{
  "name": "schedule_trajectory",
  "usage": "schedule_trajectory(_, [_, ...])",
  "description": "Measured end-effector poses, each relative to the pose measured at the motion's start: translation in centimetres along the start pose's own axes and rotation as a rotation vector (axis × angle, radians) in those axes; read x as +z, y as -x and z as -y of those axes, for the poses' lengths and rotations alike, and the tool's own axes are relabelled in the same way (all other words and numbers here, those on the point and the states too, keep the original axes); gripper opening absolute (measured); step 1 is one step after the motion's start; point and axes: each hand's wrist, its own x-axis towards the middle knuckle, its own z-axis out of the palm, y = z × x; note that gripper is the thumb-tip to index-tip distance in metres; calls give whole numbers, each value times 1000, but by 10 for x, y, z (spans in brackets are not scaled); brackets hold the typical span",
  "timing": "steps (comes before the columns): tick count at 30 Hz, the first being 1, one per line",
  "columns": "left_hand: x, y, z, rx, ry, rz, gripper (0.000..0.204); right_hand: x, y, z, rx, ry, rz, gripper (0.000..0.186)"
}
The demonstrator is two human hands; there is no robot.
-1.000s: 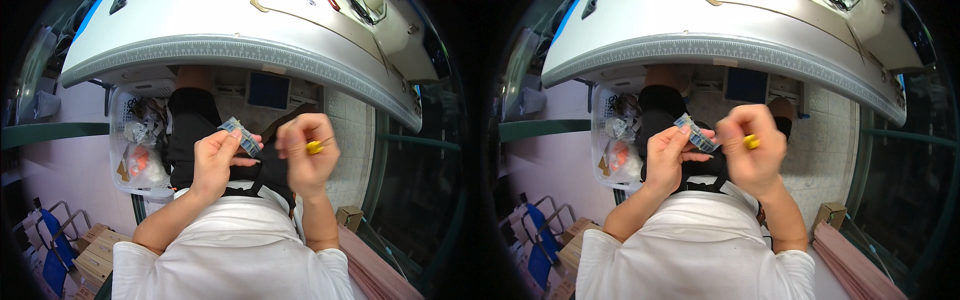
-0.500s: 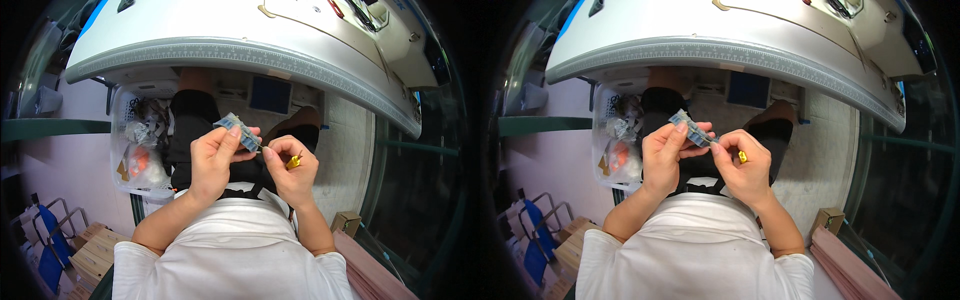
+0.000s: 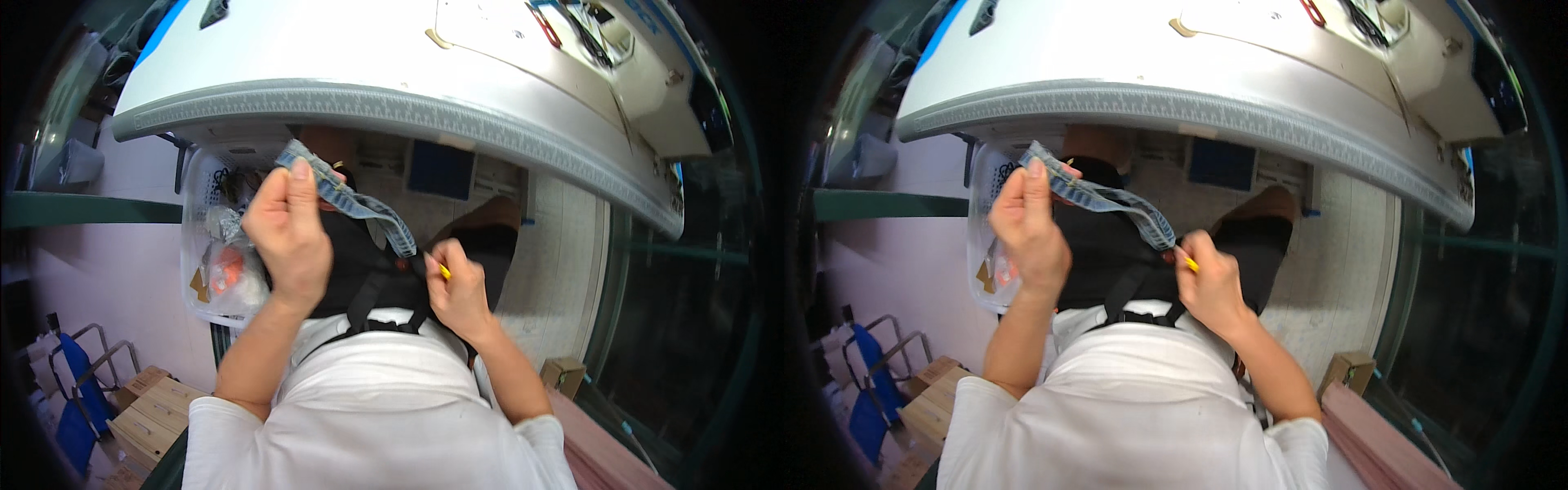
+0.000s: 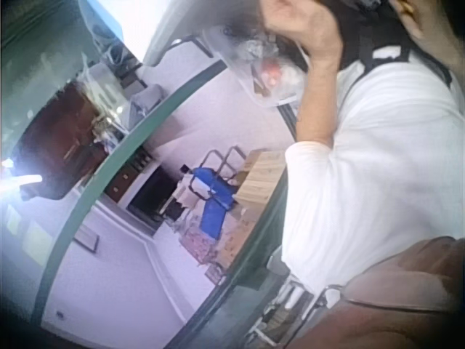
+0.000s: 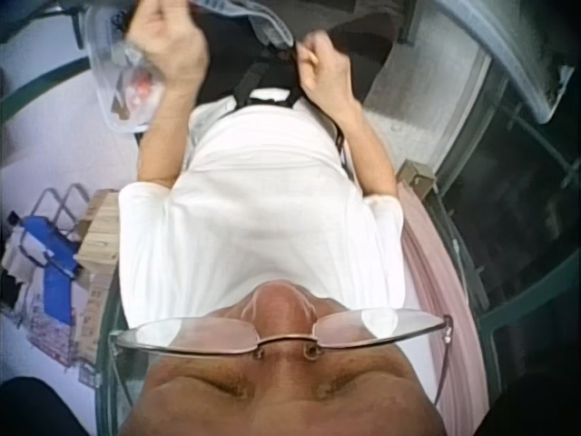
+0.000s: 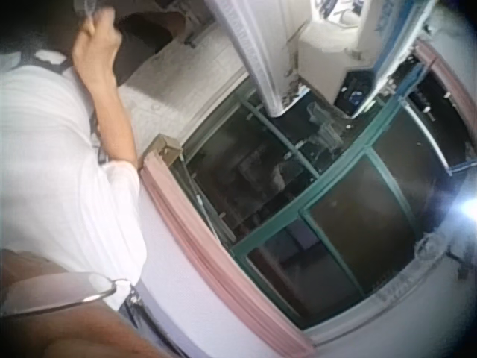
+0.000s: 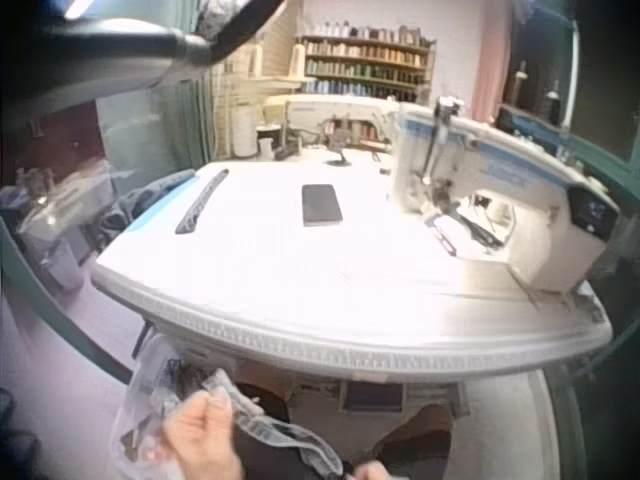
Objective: The person is using a seam ripper to remove stitches from a blue denim strap by hand.
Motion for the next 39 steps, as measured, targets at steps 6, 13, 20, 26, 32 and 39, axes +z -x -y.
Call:
schedule_trajectory(6, [27,9,-12,-437,393,433,37,-40,-48,18,171,-333,-118,12])
schedule_trajectory(13, [28,24,-17,-567,440,488,42,-60,-39,57,-198,-124,-153,12])
schedule_trajectory(20, [30,33,-19,-452,310,478,35,-39,-38,53,-510,192,-247,28])
schedule_trajectory(26, [24,45,-16,-533,457,497,21,-42,-35,47,-568,271,-256,32])
schedule_trajectory(32, [25,43,-18,-509,405,500,21,-41,-34,43,-525,132,-266,27])
schedule_trajectory(39, [26,46,-20,-469,290,501,20,-45,-32,46,-362,4,-168,21])
